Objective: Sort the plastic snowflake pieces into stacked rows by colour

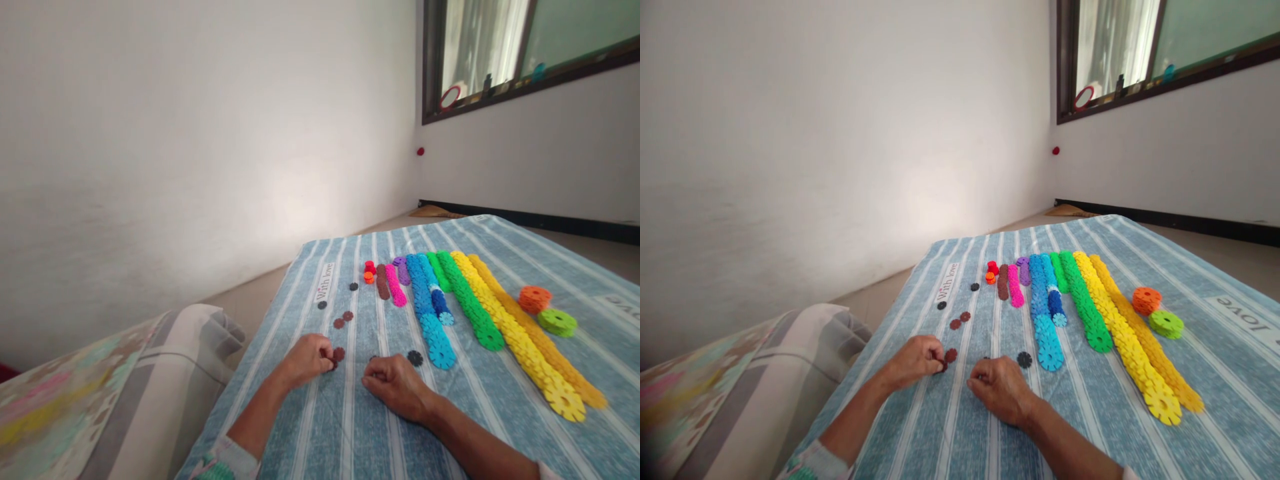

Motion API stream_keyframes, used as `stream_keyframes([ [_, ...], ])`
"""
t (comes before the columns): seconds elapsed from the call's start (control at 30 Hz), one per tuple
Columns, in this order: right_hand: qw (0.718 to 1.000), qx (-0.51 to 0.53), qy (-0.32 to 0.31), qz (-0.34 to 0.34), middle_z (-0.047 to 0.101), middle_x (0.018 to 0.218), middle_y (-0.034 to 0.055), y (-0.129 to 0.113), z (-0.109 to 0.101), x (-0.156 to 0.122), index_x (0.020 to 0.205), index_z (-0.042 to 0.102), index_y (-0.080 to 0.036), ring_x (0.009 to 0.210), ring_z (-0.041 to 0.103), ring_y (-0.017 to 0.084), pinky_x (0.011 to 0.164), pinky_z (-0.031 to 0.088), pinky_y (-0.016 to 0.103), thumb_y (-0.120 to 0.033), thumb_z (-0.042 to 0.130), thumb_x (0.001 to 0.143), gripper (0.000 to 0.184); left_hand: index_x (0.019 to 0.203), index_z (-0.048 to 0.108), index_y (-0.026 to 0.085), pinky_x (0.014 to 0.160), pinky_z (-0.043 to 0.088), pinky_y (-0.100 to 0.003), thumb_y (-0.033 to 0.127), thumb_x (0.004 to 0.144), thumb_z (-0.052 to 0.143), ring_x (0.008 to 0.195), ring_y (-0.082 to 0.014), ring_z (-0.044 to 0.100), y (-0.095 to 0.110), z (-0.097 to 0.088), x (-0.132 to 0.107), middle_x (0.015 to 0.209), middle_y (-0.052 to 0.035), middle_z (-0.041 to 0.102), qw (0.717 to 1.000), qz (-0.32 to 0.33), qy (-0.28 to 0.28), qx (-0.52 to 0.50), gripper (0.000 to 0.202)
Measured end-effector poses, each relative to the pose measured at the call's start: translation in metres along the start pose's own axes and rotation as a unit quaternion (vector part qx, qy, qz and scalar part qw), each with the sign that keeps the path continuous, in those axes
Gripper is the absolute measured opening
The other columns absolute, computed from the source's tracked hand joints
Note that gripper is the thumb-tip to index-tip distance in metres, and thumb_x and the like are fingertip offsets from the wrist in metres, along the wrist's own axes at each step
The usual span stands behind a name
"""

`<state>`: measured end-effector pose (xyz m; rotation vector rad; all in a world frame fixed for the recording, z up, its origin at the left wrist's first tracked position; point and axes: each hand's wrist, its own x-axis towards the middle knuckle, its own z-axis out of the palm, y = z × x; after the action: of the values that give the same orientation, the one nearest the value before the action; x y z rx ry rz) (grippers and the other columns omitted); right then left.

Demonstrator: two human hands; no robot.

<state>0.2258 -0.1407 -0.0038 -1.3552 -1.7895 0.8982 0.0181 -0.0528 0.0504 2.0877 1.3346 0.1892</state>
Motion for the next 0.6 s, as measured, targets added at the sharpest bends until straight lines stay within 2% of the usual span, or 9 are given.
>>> stream_keyframes([
  [0.13, 1.0, -0.001, 0.002, -0.002, 0.056, 0.057, -0.003, 0.002, 0.001, 0.0, 0.07, 0.069, -0.016, 0.055, 0.048, 0.01, 0.053, 0.03, 0.021, -0.024, 0.055, 0.08, 0.019, 0.06, 0.057, 0.017, 0.054, 0.036, -0.023, 0.025, 0.06, 0.058, 0.056, -0.0121, 0.051, -0.002, 0.001, 0.014, 0.055, 0.003, 0.056, 0.999, -0.011, 0.006, -0.031, 0.008],
  [0.37, 1.0, 0.004, -0.001, -0.006, 0.057, 0.058, -0.0027, 0.0, -0.001, 0.001, 0.069, 0.07, -0.016, 0.056, 0.049, 0.01, 0.054, 0.03, 0.021, -0.024, 0.056, 0.079, 0.019, 0.075, 0.066, 0.017, 0.054, 0.034, -0.023, 0.028, 0.06, 0.063, 0.057, -0.0125, 0.053, 0.003, 0.002, 0.022, 0.059, 0.0035, 0.06, 0.995, -0.029, 0.019, 0.097, 0.019],
  [0.47, 1.0, 0.002, -0.001, -0.004, 0.058, 0.059, -0.0023, -0.002, -0.001, 0.0, 0.07, 0.07, -0.016, 0.057, 0.05, 0.01, 0.055, 0.031, 0.021, -0.024, 0.056, 0.079, 0.019, 0.071, 0.064, 0.017, 0.054, 0.033, -0.023, 0.027, 0.06, 0.063, 0.058, -0.0127, 0.054, 0.003, 0.003, 0.022, 0.059, 0.0028, 0.061, 0.994, -0.03, 0.008, 0.102, 0.015],
  [0.6, 1.0, -0.011, -0.004, -0.005, 0.06, 0.061, -0.0018, -0.001, -0.001, 0.0, 0.072, 0.07, -0.016, 0.059, 0.051, 0.011, 0.055, 0.032, 0.021, -0.024, 0.054, 0.081, 0.02, 0.063, 0.057, 0.017, 0.052, 0.033, -0.023, 0.023, 0.057, 0.062, 0.056, -0.0123, 0.054, 0.002, 0.005, 0.024, 0.056, 0.0034, 0.059, 0.998, -0.035, -0.001, 0.057, 0.009],
])
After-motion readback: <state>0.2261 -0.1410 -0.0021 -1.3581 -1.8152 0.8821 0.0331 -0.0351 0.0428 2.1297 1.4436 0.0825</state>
